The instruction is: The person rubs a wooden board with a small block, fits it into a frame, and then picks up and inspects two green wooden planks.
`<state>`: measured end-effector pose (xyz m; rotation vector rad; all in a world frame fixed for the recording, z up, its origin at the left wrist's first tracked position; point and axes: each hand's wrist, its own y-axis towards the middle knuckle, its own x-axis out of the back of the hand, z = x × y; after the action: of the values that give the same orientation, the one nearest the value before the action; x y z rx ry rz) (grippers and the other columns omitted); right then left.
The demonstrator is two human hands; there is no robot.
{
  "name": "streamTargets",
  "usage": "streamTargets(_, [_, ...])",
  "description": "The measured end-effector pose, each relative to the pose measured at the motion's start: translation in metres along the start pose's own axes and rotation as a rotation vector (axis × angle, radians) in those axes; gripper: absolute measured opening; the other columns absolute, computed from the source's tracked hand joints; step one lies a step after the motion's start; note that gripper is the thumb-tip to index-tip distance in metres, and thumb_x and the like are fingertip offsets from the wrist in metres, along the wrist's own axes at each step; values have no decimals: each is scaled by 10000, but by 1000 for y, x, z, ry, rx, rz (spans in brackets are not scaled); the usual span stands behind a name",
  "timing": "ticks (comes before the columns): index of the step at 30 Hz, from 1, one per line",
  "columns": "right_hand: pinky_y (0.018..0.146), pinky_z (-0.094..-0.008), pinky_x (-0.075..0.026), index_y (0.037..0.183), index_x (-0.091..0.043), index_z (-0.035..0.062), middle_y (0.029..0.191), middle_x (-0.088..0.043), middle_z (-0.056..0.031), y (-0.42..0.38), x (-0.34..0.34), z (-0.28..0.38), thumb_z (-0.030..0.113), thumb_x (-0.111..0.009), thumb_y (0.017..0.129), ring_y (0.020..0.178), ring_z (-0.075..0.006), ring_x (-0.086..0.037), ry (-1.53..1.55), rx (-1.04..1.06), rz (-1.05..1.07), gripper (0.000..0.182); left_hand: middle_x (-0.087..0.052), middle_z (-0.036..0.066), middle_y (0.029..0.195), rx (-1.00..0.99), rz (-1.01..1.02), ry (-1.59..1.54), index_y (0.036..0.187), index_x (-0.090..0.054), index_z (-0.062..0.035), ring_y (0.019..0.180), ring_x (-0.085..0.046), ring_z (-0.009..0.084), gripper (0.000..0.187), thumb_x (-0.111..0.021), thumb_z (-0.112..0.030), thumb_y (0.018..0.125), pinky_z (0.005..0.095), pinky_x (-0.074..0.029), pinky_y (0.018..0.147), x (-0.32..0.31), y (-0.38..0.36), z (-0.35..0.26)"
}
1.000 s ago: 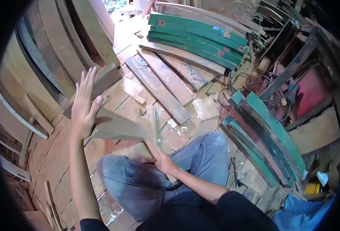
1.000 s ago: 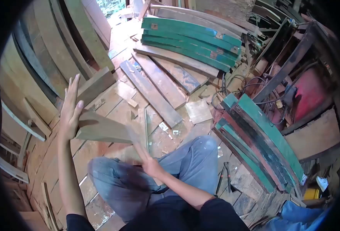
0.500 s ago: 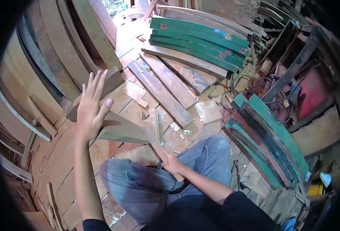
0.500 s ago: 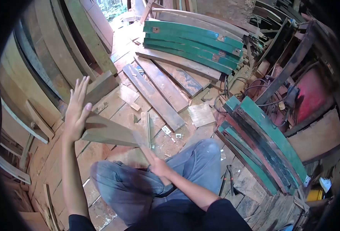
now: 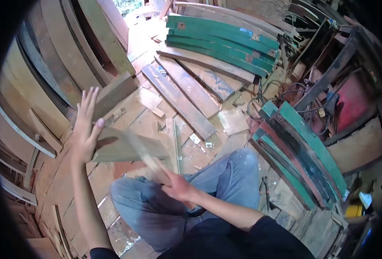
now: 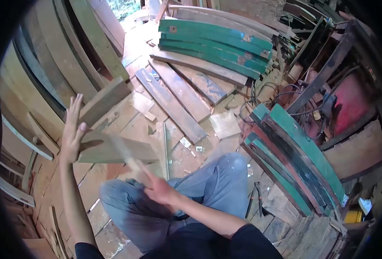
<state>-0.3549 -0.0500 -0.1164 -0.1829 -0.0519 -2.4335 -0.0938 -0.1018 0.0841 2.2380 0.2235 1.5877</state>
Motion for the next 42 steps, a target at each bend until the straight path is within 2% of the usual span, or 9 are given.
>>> streamTargets(9, [948, -463, -512, 1608, -192, 114, 1226, -622, -333, -3, -10, -86, 62, -603, 850, 1123, -484, -621, -272, -89, -133, 864, -276, 155, 1658, 29, -11, 22, 1585, -331, -87, 1561, -144, 358, 780, -426, -550, 965, 527, -40, 1256, 11, -33, 9])
streamTargets(16, [883, -470, -532, 1631, -152, 215, 1161, -639, -359, -5, -9, 22, 40, -587, 845, 995, -496, -668, -73, 58, -93, 915, -300, 147, 1649, -33, -13, 39, 1586, -338, -108, 1558, -164, 349, 736, -395, -530, 986, 522, -64, 1258, -5, -11, -17])
streamTargets(22, [857, -472, -554, 1627, -181, 201, 1033, -698, -309, 5, 25, -100, 19, -594, 827, 894, -418, -718, -135, -655, 31, 918, -324, 119, 1643, -57, -35, 71, 1580, -360, -136, 1562, -153, 333, 680, -386, -508, 1011, 511, -73, 1259, -13, 11, -28])
streamTargets(28, [793, -401, -555, 1631, -161, 210, 1026, -695, -281, -1, 4, 23, -17, -573, 816, 928, -419, -704, -46, 156, -175, 941, -351, 178, 1615, -134, -67, -49, 1569, -384, -182, 1542, -204, 366, 632, -399, -512, 1030, 532, -101, 1249, -33, 29, -21])
streamTargets(32, [1025, -426, -485, 1630, -154, 182, 1388, -549, -317, -3, 5, -60, -40, -545, 804, 1268, -447, -564, -76, -177, -73, 940, -350, 156, 1622, -141, -47, 13, 1574, -378, -177, 1545, -196, 361, 652, -422, -509, 1015, 532, -101, 1251, -23, 19, -11])
streamTargets(35, [1030, -448, -487, 1630, -154, 193, 1344, -576, -320, 13, 7, -99, -21, -558, 808, 1238, -465, -578, -320, 219, -203, 941, -350, 128, 1629, -158, -44, 31, 1575, -372, -149, 1548, -194, 362, 664, -423, -490, 1007, 543, -86, 1249, -13, 16, -11])
streamTargets(38, [948, -471, -515, 1631, -147, 187, 1252, -616, -337, 10, 11, -2, 0, -562, 814, 1127, -485, -629, -54, -234, -15, 935, -350, 116, 1632, -155, -36, 3, 1576, -366, -130, 1550, -187, 363, 675, -407, -493, 1008, 542, -78, 1249, -25, 0, -3])
streamTargets(40, [888, -477, -523, 1633, -147, 226, 1137, -648, -356, 11, -3, 35, 31, -559, 826, 1020, -499, -659, -51, 189, -133, 927, -342, 110, 1637, -156, -36, -2, 1579, -356, -124, 1553, -175, 364, 687, -396, -498, 1005, 536, -77, 1251, -29, -4, -3])
streamTargets(42, [922, -466, -512, 1634, -145, 228, 1204, -629, -353, 16, -2, 27, 33, -565, 827, 1078, -482, -649, -64, -60, -9, 930, -335, 104, 1642, -178, -58, 19, 1583, -347, -117, 1555, -164, 365, 699, -385, -503, 1001, 530, -76, 1253, -17, 1, -4])
